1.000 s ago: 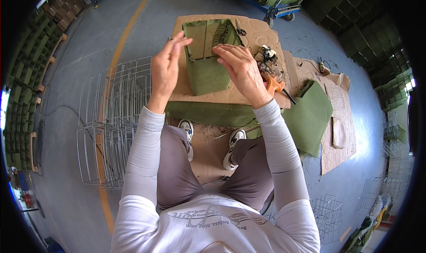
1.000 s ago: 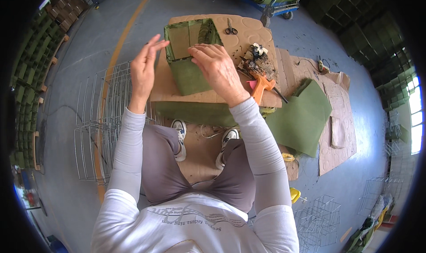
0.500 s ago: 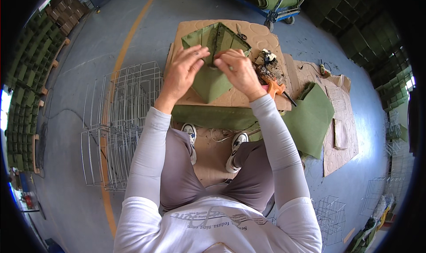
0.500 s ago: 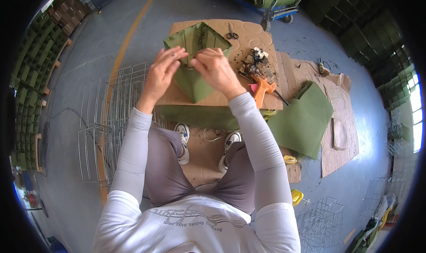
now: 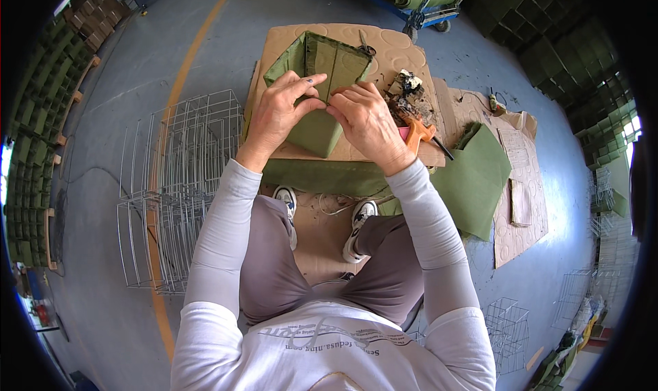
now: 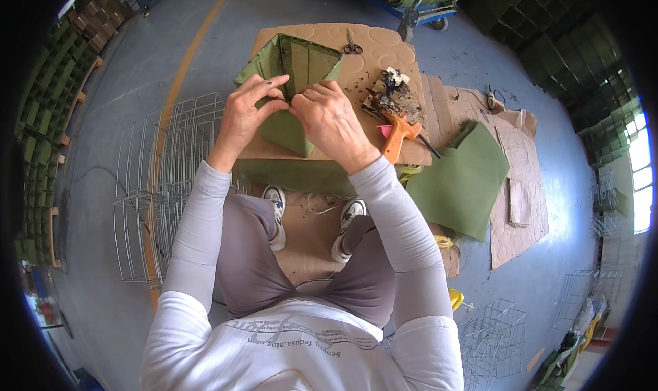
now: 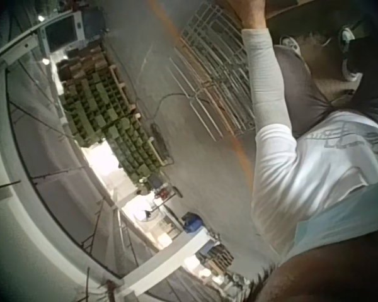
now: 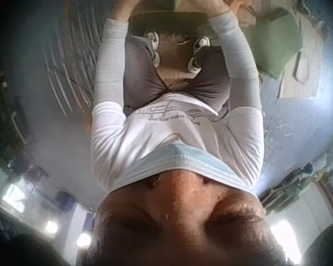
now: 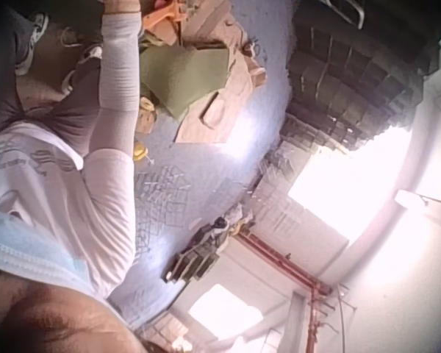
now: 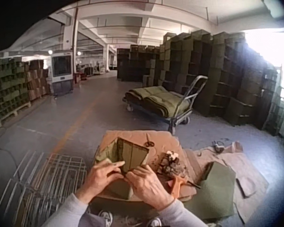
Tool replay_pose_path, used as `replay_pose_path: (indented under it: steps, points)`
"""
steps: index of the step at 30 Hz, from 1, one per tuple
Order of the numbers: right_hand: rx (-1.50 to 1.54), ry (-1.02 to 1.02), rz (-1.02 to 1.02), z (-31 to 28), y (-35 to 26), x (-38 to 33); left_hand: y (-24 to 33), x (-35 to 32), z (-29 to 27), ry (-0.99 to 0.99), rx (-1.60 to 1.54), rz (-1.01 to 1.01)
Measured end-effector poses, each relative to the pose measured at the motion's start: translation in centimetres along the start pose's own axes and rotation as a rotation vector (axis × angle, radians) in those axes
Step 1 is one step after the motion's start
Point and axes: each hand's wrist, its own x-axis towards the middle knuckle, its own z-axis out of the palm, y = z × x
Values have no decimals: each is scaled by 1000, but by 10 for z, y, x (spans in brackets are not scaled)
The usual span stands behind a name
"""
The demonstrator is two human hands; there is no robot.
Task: The user is assembling a green fabric container by gluing fabric panels onto a metal wire frame using a hot glue gun.
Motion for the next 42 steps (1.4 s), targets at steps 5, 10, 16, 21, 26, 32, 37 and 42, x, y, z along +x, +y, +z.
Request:
replay_pose_path:
  steps: [5,10,16,21,26,32,37,42]
  points:
    - [69,-55,-33,-6,2,3,0,-1,0,-19,-21,5]
    - [92,74,10,-5,-2,-10,-3,-5,-7,51,-110,5]
    - [-1,106,12,17,-14,-7,-6,-3,-8,-6,-45,17]
    - [-15,62,-7,18,-4,-2,-3,4,-13,-107,-17,-76]
    - [32,81,-12,-6,7,0,-6,1,-26,73,35,50]
    - [62,47,-14,-8,20,-11,2,-1,-21,-90,-3,37]
    - [99,53,57,-14,28,-13,15,3,-13,-179,90,-95]
    - [-2,160,-42,18,3,-6,12,0,-12,-81,15,-44]
